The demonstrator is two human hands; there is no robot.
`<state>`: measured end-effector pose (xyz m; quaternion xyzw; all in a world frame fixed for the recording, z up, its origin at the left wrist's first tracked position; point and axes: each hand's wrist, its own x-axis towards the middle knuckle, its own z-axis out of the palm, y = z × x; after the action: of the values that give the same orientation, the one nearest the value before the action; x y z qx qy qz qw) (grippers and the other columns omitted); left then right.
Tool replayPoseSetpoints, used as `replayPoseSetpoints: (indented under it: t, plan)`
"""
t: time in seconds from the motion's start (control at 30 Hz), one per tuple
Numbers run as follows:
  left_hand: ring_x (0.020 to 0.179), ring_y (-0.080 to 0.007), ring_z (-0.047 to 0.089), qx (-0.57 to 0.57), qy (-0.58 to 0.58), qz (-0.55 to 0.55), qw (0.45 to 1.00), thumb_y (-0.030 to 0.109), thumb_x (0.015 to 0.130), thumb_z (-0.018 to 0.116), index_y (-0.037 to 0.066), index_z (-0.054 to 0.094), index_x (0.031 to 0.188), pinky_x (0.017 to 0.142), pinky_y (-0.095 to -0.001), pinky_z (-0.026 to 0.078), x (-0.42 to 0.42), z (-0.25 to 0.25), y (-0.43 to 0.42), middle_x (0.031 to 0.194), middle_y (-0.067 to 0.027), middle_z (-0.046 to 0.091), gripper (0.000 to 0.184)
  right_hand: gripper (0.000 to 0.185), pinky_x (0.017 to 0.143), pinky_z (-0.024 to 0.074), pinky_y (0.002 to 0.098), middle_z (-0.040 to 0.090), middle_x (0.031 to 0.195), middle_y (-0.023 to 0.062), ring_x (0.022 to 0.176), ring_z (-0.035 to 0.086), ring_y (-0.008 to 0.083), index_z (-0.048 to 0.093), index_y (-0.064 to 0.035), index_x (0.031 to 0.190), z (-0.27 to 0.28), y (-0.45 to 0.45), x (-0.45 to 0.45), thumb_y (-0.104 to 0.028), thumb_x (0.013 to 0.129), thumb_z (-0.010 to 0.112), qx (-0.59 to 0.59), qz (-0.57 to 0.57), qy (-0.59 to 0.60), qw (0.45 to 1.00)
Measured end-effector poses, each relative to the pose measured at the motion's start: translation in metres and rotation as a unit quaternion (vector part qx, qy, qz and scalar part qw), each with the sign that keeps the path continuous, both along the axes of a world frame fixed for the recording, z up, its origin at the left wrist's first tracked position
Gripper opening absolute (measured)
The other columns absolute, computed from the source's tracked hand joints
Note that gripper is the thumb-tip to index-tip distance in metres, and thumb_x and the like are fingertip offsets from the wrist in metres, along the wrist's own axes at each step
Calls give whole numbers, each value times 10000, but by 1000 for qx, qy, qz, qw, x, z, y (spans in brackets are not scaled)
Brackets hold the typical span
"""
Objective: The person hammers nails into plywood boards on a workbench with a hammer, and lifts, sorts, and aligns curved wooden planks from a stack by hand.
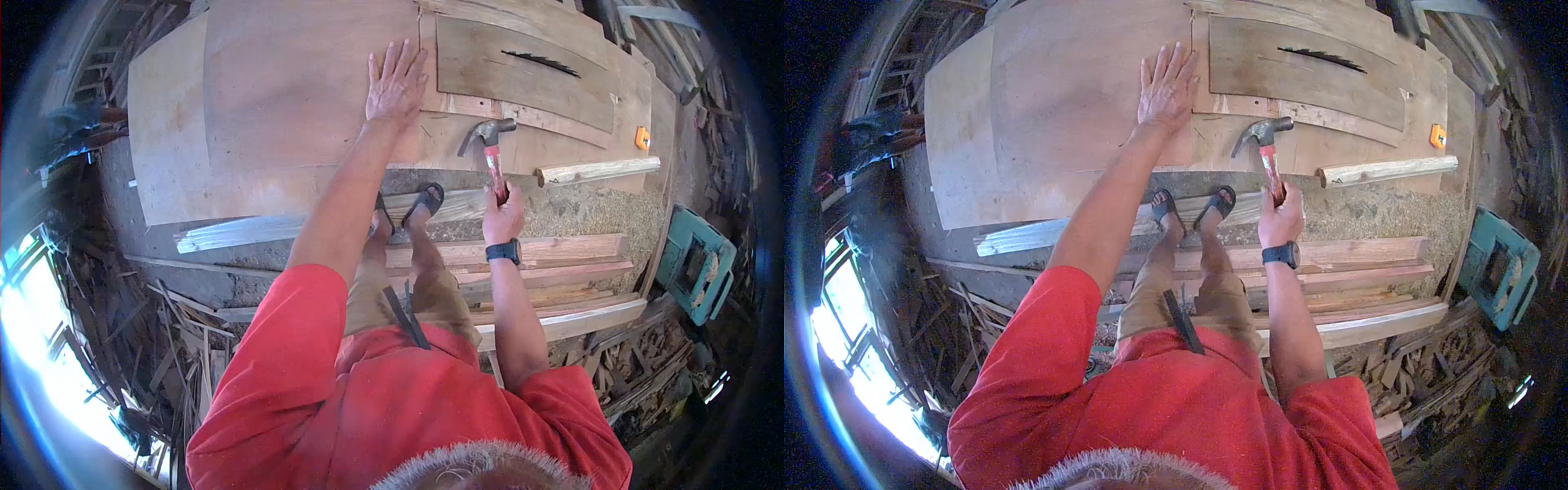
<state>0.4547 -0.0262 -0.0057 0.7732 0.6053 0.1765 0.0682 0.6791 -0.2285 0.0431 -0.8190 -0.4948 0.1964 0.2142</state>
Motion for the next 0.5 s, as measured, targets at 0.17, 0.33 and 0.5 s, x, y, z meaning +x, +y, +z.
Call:
replayPoseSetpoints:
  t: [0.17,0.33,0.5]
  plan:
    - [1434,-317,220,-2,-21,-50,999,381,979,412,136,367,1453,1167,-525,145,-9,2,-9,1539,-106,286,536,308,704,501,399,641,863,164,762,635,319,582,-53,1044,-7,5,1,-214,821,721,32,-14,41,999]
    - [1426,-325,237,-16,-15,-82,996,382,955,465,97,370,1440,1161,-511,181,-12,9,-40,1522,-164,294,570,274,650,474,454,623,771,177,714,611,372,538,-45,958,-33,3,19,-245,853,691,-74,36,101,992]
    - [1422,-330,248,-27,-32,-95,995,365,936,506,140,392,1437,1161,-510,189,0,20,-60,1524,-171,287,561,271,669,468,500,628,844,210,806,603,436,500,-53,989,-34,6,16,-266,888,634,-73,37,45,996]
